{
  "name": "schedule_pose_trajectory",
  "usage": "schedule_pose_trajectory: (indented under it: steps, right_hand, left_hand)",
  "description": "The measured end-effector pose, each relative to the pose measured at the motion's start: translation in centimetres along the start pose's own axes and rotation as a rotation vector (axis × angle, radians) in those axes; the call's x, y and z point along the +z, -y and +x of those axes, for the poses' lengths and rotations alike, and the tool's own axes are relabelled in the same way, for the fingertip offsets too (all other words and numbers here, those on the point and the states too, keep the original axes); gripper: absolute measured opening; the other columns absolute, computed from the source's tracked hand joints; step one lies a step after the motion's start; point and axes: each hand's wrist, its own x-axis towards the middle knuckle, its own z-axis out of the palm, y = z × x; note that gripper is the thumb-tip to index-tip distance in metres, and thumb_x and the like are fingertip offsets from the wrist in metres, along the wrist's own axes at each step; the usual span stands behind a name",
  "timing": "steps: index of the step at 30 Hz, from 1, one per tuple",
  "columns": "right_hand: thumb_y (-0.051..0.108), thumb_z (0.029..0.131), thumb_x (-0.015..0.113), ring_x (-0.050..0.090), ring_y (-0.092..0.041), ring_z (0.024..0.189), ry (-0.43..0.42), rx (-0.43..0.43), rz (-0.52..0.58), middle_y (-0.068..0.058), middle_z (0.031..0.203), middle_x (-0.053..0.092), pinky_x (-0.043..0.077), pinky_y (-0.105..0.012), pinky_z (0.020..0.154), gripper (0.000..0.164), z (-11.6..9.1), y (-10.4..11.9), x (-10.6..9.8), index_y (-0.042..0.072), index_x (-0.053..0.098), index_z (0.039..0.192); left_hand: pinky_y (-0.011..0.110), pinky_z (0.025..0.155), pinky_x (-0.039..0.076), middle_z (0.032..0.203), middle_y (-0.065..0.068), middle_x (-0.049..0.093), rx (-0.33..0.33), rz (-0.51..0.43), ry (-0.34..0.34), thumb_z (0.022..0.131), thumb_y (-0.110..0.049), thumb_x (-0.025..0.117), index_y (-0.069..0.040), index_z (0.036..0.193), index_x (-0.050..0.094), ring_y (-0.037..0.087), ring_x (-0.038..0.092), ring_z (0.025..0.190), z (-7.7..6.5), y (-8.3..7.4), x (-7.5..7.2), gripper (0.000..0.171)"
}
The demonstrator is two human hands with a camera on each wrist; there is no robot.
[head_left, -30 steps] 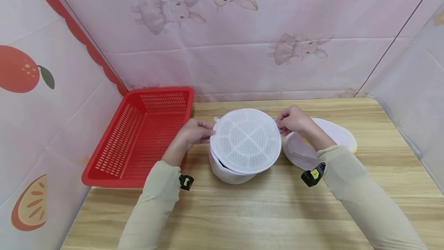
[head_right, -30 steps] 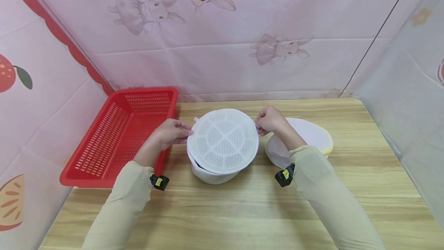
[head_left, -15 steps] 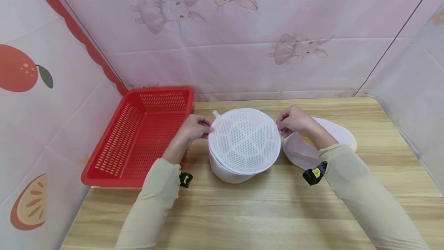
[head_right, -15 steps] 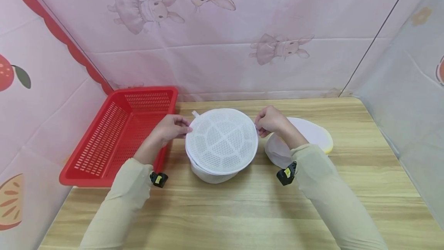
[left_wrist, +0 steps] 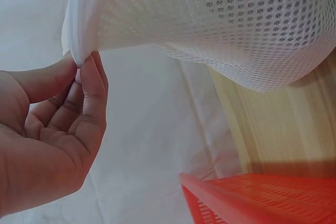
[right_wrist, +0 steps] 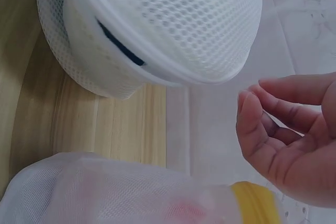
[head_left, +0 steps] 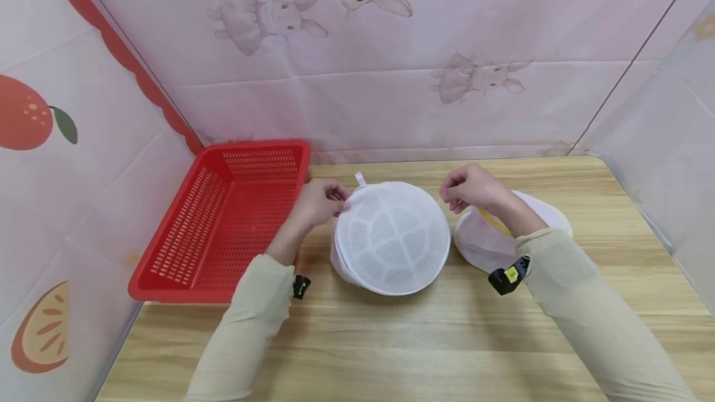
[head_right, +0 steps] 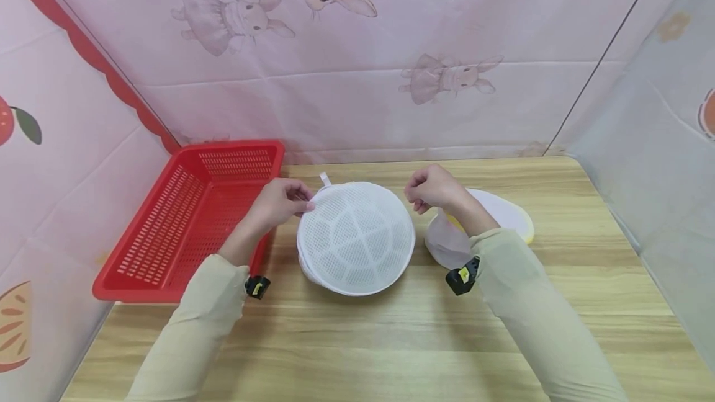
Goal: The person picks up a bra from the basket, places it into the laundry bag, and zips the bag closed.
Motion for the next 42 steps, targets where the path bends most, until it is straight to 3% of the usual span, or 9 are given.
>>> schedule_pose_trajectory:
  steps: [5, 14, 21, 27, 36, 42]
  right_hand:
    - [-0.005, 0.085, 0.051, 0.054, -0.015, 0.061, -0.007, -0.052, -0.012, -0.011, 0.074, 0.057, 0.053, -0.028, 0.059, 0.011, 0.0, 0.3, 0.1, -0.012, 0.057, 0.091]
    - [-0.003, 0.086, 0.054, 0.057, -0.016, 0.063, -0.008, -0.107, -0.046, -0.013, 0.077, 0.059, 0.053, -0.029, 0.062, 0.011, -0.1, 1.1, 0.6, -0.011, 0.06, 0.092]
    - [0.003, 0.087, 0.058, 0.058, -0.018, 0.068, 0.032, -0.163, -0.112, -0.013, 0.084, 0.064, 0.053, -0.031, 0.065, 0.015, -0.1, 2.0, 1.4, -0.008, 0.063, 0.096]
    - [0.002, 0.089, 0.055, 0.057, -0.02, 0.075, 0.091, -0.215, -0.168, -0.01, 0.089, 0.064, 0.053, -0.038, 0.071, 0.017, 0.0, 2.2, 1.9, -0.006, 0.065, 0.101]
    - [0.004, 0.089, 0.056, 0.056, -0.015, 0.069, 0.124, -0.272, -0.224, -0.007, 0.084, 0.064, 0.05, -0.035, 0.066, 0.015, 0.3, 1.9, 2.5, -0.002, 0.067, 0.097]
    - [0.006, 0.088, 0.057, 0.052, -0.014, 0.062, 0.119, -0.256, -0.235, -0.002, 0.071, 0.058, 0.046, -0.029, 0.059, 0.013, 0.2, 2.0, 2.5, -0.002, 0.067, 0.092]
  left_hand:
    - [0.025, 0.06, 0.05, 0.082, 0.009, 0.061, 0.086, 0.078, -0.002, 0.082, -0.005, 0.067, -0.004, 0.086, 0.066, 0.019, 0.056, 0.074, -0.2, -0.6, 0.3, 0.005]
    - [0.029, 0.07, 0.047, 0.081, 0.006, 0.063, 0.204, 0.223, 0.006, 0.08, -0.005, 0.069, -0.007, 0.083, 0.066, 0.019, 0.056, 0.077, -0.8, -1.9, 0.8, 0.004]
    - [0.027, 0.067, 0.048, 0.079, 0.005, 0.063, 0.278, 0.241, 0.006, 0.079, -0.003, 0.069, -0.007, 0.08, 0.066, 0.017, 0.057, 0.076, -1.3, -2.6, 1.3, 0.005]
    - [0.027, 0.069, 0.048, 0.079, 0.004, 0.062, 0.308, 0.267, -0.004, 0.079, -0.003, 0.069, -0.007, 0.078, 0.065, 0.017, 0.057, 0.076, -1.7, -3.1, 1.5, 0.006]
    - [0.028, 0.068, 0.048, 0.078, 0.004, 0.062, 0.305, 0.262, -0.017, 0.078, -0.001, 0.069, -0.007, 0.077, 0.065, 0.017, 0.056, 0.075, -1.8, -3.2, 1.8, 0.008]
    - [0.027, 0.066, 0.047, 0.075, 0.003, 0.062, 0.309, 0.257, -0.037, 0.078, -0.001, 0.069, -0.008, 0.076, 0.066, 0.017, 0.056, 0.073, -1.8, -3.0, 1.8, 0.007]
